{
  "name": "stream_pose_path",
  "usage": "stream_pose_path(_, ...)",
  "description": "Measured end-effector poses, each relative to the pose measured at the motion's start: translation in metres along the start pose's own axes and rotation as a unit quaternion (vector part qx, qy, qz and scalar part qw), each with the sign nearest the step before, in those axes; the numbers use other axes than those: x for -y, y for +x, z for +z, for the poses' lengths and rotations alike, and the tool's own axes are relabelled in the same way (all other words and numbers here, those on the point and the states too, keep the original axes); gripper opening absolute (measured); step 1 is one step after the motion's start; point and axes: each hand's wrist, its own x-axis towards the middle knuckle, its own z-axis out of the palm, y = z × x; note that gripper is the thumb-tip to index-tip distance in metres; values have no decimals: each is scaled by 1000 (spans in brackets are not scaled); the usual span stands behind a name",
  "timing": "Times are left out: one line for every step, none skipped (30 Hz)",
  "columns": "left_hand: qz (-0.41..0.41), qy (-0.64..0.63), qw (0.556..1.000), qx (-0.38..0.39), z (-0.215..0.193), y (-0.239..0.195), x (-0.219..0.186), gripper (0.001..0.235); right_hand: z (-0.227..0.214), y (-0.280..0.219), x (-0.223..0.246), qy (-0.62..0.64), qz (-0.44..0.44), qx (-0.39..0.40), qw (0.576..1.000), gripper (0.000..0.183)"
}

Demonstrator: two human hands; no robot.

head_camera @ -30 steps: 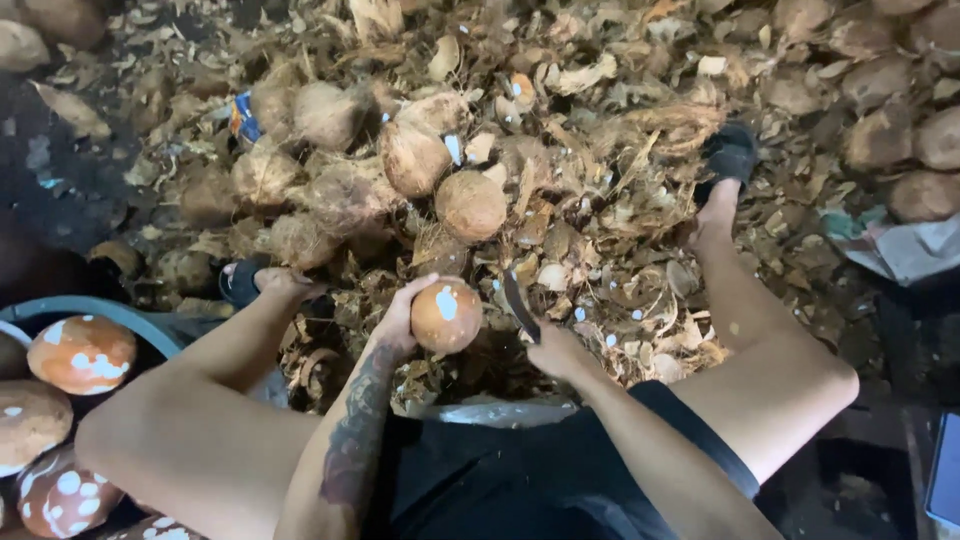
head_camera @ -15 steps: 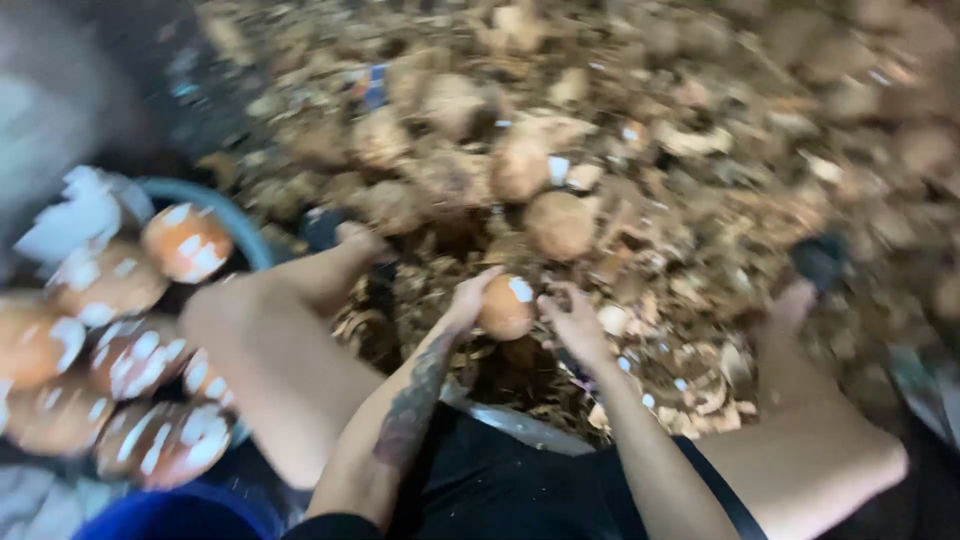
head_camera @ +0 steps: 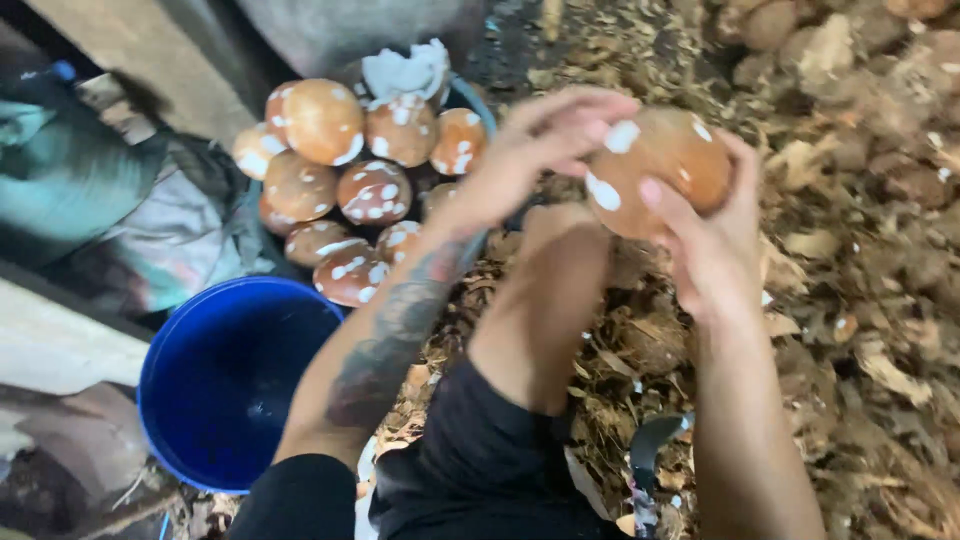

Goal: The person sits on the ground and uses a curved knife to peel the husk off coconuts. They hold the coconut in one hand and strike it with the knife to remove the outer layer, then place the peeled coconut into a nearby blue bucket.

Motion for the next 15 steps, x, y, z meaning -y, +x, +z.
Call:
stream_pose_path(-1,2,1000,-10,-20,-12,-14,38,24,10,3,0,2,10,1000,78)
stream_pose_path(-19,36,999,-33,-39,-24,-28,47,47,17,6,-37,11,59,997,85)
stream_pose_path(-39,69,995,-56,-58,-36,-41,57,70,25,9,-74,20,109,991,93)
stream_pose_path(-38,69,995,-58,-72,-47,-28,57,89,29,-1,-75,20,111,991,93)
stream_pose_path(-53,83,992,-77,-85,-58,-16,65,107,32,-10,-98,41,147,984,97)
stream_pose_path(-69,97,988,-97,-99,-70,-3,74,126,35,-21,-121,62,183,974,102)
stream_pose_path(-69,95,988,-101,-105,-81,9,74,131,41,-59,-122,63,187,973,102)
stream_pose_path(-135,98,977,-134,-110,-90,22,71,134,46,-98,-86,62,196,975,104)
stream_pose_path(-199,100,961,-166,-115,-99,35,69,137,52,-137,-50,61,205,976,106)
stream_pose_path(-201,98,960,-166,-119,-106,53,69,139,48,-158,-51,63,205,975,106)
stream_pose_path(-214,119,955,-166,-122,-113,71,62,141,44,-180,-52,43,207,976,108)
stream_pose_path(-227,140,949,-166,-125,-122,89,56,143,39,-203,-53,24,209,976,110)
stream_pose_path(-230,139,949,-167,-123,-125,84,56,146,37,-201,-53,27,211,976,110)
stream_pose_path(-242,124,947,-169,-120,-128,78,55,148,34,-198,-118,25,241,963,109)
stream_pose_path(-255,110,946,-170,-116,-130,72,54,150,31,-196,-182,23,270,945,108)
